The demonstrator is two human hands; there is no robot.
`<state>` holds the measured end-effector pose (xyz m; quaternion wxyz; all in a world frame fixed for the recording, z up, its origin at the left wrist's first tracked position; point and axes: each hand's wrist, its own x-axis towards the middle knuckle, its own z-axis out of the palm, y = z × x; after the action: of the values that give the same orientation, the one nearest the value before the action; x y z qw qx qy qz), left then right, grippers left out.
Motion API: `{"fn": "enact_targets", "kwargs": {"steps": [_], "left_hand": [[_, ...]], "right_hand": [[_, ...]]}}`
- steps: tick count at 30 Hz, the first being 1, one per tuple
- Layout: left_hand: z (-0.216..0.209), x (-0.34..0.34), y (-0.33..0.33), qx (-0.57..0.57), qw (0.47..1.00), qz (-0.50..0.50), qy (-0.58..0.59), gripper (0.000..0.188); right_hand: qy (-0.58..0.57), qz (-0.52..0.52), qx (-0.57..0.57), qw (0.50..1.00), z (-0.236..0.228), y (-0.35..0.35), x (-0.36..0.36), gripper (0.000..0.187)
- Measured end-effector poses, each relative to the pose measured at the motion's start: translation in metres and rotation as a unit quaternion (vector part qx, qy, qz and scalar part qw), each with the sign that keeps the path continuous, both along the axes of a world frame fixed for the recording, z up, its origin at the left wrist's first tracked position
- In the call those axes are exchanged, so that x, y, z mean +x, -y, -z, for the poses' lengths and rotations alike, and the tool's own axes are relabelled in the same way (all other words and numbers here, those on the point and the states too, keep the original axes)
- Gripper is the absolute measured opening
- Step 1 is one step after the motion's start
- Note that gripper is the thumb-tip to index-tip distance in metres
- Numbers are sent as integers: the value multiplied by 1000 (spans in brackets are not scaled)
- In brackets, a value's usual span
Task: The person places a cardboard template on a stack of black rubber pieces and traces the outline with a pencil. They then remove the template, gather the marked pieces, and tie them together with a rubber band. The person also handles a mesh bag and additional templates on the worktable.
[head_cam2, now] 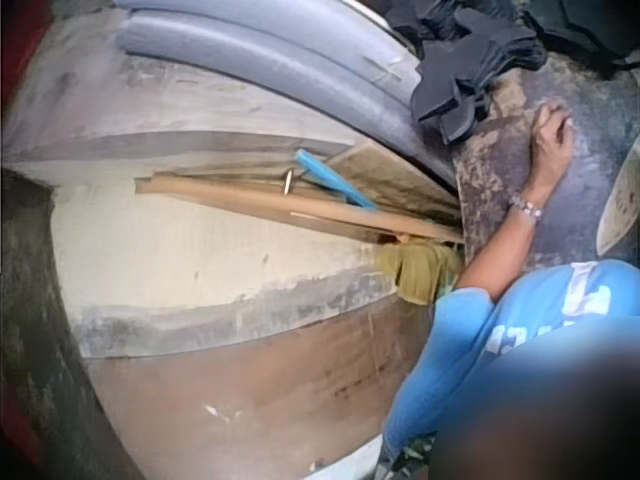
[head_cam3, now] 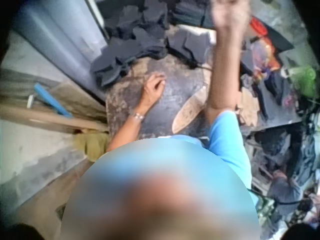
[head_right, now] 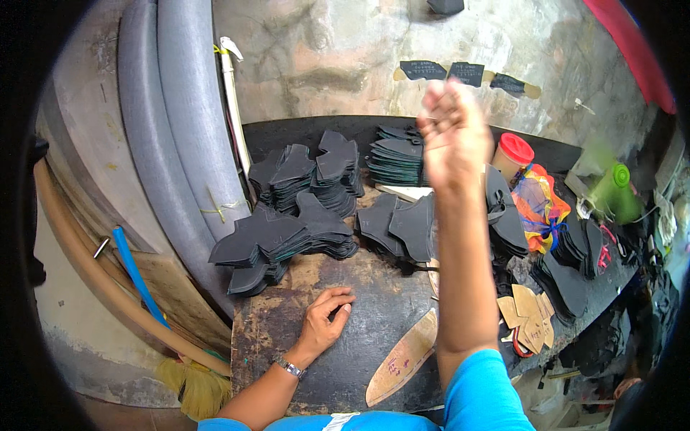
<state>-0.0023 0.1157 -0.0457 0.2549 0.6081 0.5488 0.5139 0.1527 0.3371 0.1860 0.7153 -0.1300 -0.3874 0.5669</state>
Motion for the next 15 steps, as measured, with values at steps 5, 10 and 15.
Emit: {"fn": "enact_targets", "kwargs": {"steps": [5,10,15], "left_hand": [[2,0,-2,13,1000,-3,-3,19],[1,0,-2,21,1000,1,-19,18],[-19,1,5,29,1000,-3,10,23]], "right_hand": [[134,135,488,852,-88,148,67,53],[338,150,554,746,-92,223,92,53],[368,155,540,741,-85,244,111,52]]}}
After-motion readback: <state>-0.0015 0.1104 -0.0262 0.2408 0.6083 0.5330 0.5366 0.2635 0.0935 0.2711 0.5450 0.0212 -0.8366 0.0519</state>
